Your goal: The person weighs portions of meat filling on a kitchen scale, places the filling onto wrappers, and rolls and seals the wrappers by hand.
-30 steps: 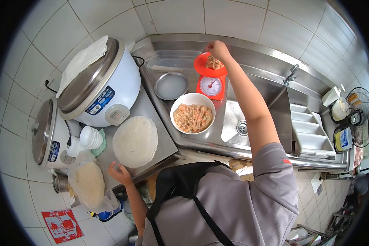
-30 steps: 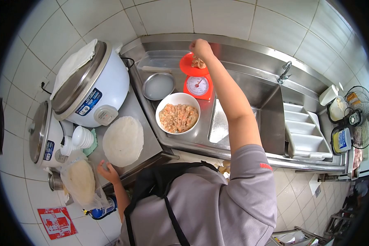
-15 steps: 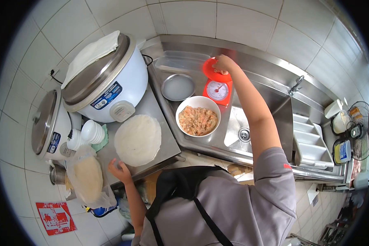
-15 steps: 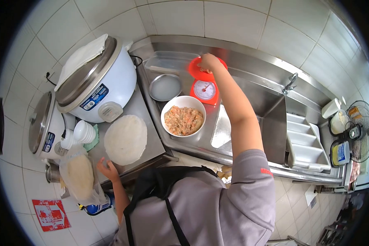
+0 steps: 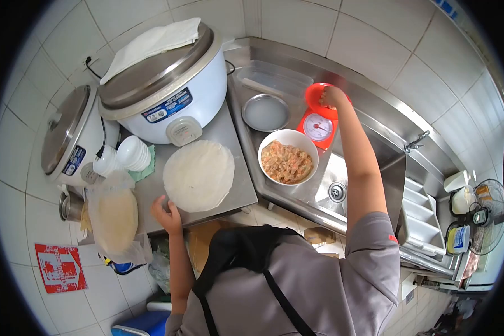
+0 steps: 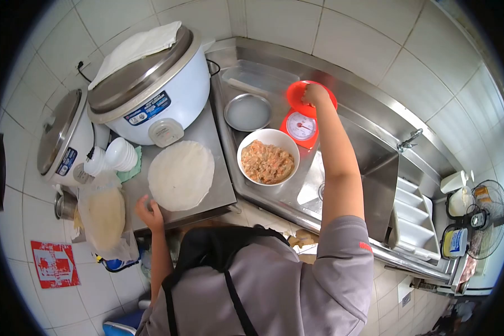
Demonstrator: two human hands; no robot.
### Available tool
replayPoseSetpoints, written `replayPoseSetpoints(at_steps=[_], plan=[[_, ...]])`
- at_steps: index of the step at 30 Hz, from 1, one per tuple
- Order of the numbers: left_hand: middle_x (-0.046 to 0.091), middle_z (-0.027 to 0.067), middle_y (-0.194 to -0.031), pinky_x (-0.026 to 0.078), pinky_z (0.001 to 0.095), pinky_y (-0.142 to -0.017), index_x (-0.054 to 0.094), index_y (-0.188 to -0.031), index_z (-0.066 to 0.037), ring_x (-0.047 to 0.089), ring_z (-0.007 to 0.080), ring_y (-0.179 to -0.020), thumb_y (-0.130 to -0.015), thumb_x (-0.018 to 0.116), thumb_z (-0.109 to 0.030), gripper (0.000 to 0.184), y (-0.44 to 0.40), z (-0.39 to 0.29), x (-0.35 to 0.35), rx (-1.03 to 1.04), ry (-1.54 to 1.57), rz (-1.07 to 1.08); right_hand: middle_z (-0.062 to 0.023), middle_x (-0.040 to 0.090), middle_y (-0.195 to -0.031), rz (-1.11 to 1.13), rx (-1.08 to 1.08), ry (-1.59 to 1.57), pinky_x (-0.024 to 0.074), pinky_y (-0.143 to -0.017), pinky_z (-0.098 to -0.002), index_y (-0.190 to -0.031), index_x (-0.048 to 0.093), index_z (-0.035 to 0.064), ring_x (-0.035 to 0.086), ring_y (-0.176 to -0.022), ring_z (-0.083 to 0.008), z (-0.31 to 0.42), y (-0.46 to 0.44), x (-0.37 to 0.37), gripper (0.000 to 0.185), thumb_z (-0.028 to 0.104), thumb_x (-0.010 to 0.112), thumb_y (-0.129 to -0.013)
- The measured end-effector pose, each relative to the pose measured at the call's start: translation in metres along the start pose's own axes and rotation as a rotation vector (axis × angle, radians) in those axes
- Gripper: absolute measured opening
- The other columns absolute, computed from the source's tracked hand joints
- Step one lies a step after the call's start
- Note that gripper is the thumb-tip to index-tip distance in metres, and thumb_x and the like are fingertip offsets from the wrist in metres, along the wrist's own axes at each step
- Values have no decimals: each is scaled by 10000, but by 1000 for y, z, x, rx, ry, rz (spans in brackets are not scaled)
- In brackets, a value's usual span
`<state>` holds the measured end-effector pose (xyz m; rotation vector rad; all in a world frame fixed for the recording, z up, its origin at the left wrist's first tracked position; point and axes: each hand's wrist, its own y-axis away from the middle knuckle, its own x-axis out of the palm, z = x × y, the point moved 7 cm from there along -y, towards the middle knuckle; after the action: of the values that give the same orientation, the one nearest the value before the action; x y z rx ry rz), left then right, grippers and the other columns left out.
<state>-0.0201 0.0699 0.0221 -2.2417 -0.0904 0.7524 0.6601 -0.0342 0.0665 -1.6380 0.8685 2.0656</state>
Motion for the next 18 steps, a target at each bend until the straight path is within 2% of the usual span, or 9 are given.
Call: replayPoseSetpoints(at_steps=[5, 6, 8, 10, 13, 15, 16, 17, 18], plan=[[545, 177, -998, 380, 421, -863, 555, -1021, 0, 489, 349, -959, -753, 566, -32, 270, 0, 0, 0, -38, 41, 16, -45, 590, -644, -89, 42, -395, 444, -491, -304, -806, 600, 56, 558, -547, -155, 19, 46, -18, 87, 108, 655, -763], [546, 177, -997, 381, 421, -865, 555, -1020, -1, 491, 349, -959, -747, 569, -33, 275, -1, -1, 0, -43, 40, 26, -24, 568, -640, -90, -60, -409, 445, -489, -295, -829, 594, 60, 549, -554, -119, 13, 42, -18, 97, 74, 670, -769], [548, 180, -990, 385, 429, -866, 556, -1009, -5, 492, 354, -964, -725, 572, -27, 285, -2, -1, -1, -35, 45, 13, -18, 605, -758, 237, -134, -910, 469, -544, -282, -885, 596, 64, 577, -631, -127, 22, 55, -15, 176, 69, 700, -744], [551, 182, -981, 388, 422, -861, 555, -1001, -7, 491, 356, -962, -724, 572, -25, 277, -3, -4, -1, -27, 45, 23, -34, 650, -884, 244, -266, -1255, 510, -679, -265, -1062, 614, 56, 623, -780, -153, 45, 69, -23, 328, 48, 690, -743], [557, 171, -972, 393, 407, -855, 554, -992, -10, 491, 352, -956, -728, 577, -28, 267, -6, -8, -2, -35, 68, 32, -28, 634, -952, 287, -482, -1310, 503, -725, -260, -1088, 610, 62, 606, -829, -124, 144, 118, -36, 362, 37, 695, -737], [561, 156, -971, 397, 399, -851, 555, -989, -13, 492, 346, -952, -732, 582, -30, 259, -10, -7, -2, -52, 88, 42, -31, 632, -963, 316, -695, -1054, 505, -734, -263, -1129, 594, 67, 602, -843, -119, 225, 135, -9, 413, 58, 712, -734], [563, 148, -972, 399, 397, -849, 557, -988, -15, 493, 343, -952, -735, 584, -30, 255, -11, -5, -1, -68, 96, 50, -34, 624, -1024, 428, -793, -983, 506, -729, -264, -1170, 569, 78, 585, -895, -115, 274, 153, 10, 446, 55, 710, -748], [566, 139, -973, 400, 395, -847, 558, -987, -17, 494, 339, -951, -738, 587, -31, 251, -12, -4, 1, -79, 107, 57, -31, 627, -1037, 506, -739, -950, 502, -734, -253, -1202, 555, 97, 587, -895, -123, 311, 162, 39, 488, 49, 710, -742], [556, 112, -986, 396, 356, -838, 559, -1013, -17, 494, 290, -929, -780, 573, -4, 234, -15, -6, 3, -82, 93, 90, -29, 628, -1030, 411, -892, -795, 500, -743, -264, -1226, 540, 120, 589, -885, -127, 348, 174, 59, 510, 47, 697, -746]])
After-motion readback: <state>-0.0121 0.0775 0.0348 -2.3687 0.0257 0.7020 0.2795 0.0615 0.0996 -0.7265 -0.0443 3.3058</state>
